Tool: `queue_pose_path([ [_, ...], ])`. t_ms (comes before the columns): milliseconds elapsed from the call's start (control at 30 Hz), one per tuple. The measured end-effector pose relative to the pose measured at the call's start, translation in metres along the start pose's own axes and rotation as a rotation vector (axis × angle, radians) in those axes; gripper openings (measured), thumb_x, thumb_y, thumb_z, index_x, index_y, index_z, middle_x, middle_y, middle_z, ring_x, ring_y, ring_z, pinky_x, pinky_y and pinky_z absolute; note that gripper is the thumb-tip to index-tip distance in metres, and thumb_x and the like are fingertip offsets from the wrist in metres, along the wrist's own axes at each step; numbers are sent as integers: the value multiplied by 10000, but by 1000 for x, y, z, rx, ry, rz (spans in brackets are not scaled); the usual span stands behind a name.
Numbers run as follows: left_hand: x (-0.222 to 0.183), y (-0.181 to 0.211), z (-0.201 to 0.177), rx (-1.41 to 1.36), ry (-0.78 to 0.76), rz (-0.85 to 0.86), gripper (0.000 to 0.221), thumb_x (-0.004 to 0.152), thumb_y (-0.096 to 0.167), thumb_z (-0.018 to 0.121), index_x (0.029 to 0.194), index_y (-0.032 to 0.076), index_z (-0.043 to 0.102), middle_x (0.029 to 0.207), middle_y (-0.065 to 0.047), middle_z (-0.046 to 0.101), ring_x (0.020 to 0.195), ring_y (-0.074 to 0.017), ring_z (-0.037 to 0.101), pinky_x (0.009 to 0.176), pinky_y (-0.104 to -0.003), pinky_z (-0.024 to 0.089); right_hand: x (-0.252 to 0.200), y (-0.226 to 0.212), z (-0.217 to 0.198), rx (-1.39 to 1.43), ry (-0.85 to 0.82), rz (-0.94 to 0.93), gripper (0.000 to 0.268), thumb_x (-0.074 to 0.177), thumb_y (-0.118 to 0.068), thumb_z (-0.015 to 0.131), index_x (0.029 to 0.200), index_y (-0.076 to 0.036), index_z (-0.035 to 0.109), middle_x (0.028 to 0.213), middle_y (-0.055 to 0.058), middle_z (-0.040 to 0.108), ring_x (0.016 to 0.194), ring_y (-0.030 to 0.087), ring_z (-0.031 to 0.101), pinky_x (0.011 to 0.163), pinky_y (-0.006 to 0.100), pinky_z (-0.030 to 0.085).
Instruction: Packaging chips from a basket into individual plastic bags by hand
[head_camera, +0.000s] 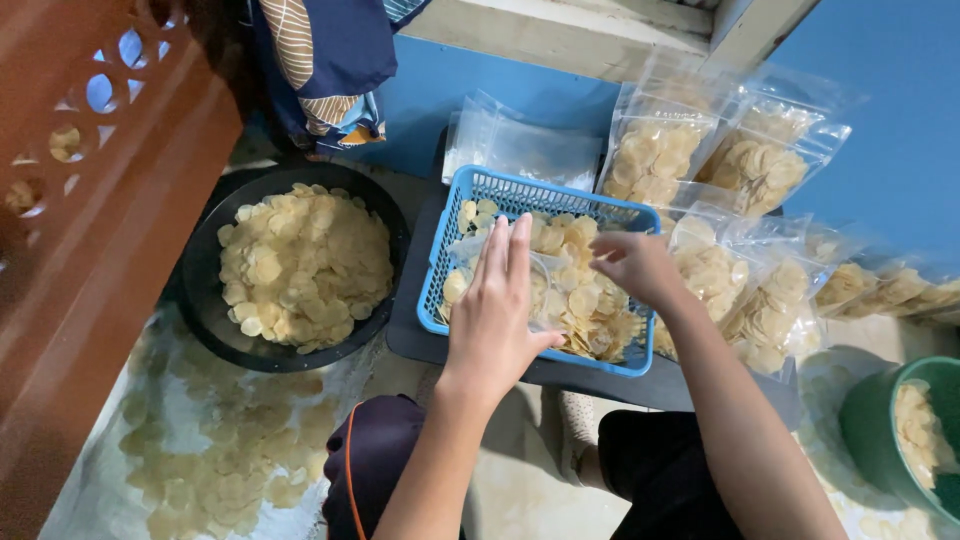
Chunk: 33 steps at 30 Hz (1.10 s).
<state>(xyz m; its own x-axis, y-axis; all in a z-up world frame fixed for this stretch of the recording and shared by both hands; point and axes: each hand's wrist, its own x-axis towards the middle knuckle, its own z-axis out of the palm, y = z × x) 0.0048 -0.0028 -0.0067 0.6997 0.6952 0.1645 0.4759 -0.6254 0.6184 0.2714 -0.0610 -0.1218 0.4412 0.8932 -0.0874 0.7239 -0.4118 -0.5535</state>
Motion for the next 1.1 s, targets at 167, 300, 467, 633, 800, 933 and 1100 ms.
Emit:
queue_pose_path([
  [167,1,0,2,3,3,-3,1374,472,163,1030,1577,50,221,1533,-307,377,1420,-448,415,963,-581,517,13,35,46,-176,-266,-19,344,699,-58,857,1031,-114,787,966,125,800,983,359,755,901,496,581],
  [300,2,1,-1,-26,1,-2,1369,483,141,1025,1580,47,212,1542,-312,367,1428,-454,401,954,-597,516,23,46,63,-459,-374,-2,405,616,-236,954,985,-282,793,980,0,760,1020,313,741,882,432,599],
  [467,0,-3,-1,-15,1,0,1379,479,161,1025,1581,51,204,1552,-301,358,1435,-443,396,958,-595,513,33,67,54,-431,-398,114,352,608,-274,967,905,-254,778,934,6,787,1022,318,749,870,438,593],
  [633,0,-3,-4,-34,-5,-18,1384,487,153,1024,1582,43,185,1554,-307,351,1436,-448,390,957,-606,509,37,79,28,-262,-338,162,320,665,-299,883,953,-215,773,910,8,818,1003,353,747,890,488,570],
  [800,-1,-2,-5,-27,-7,-23,1399,478,170,1031,1581,34,182,1549,-303,359,1435,-442,393,969,-594,508,28,44,49,-78,-226,43,451,765,-230,793,1208,-292,733,847,37,788,906,297,751,844,482,576],
  [933,0,-3,-4,-26,-8,-31,1404,478,188,1028,1582,35,175,1552,-300,358,1438,-439,393,969,-596,505,34,46,79,-466,-273,-12,426,825,-279,767,1245,-283,697,952,108,783,966,324,751,887,465,588],
  [1100,-1,-4,-5,-41,-18,-39,1380,504,182,1021,1581,24,173,1552,-311,359,1434,-443,398,950,-597,519,36,39,69,-514,-227,35,258,788,-281,839,1034,-310,769,968,-5,775,979,294,757,855,428,607],
])
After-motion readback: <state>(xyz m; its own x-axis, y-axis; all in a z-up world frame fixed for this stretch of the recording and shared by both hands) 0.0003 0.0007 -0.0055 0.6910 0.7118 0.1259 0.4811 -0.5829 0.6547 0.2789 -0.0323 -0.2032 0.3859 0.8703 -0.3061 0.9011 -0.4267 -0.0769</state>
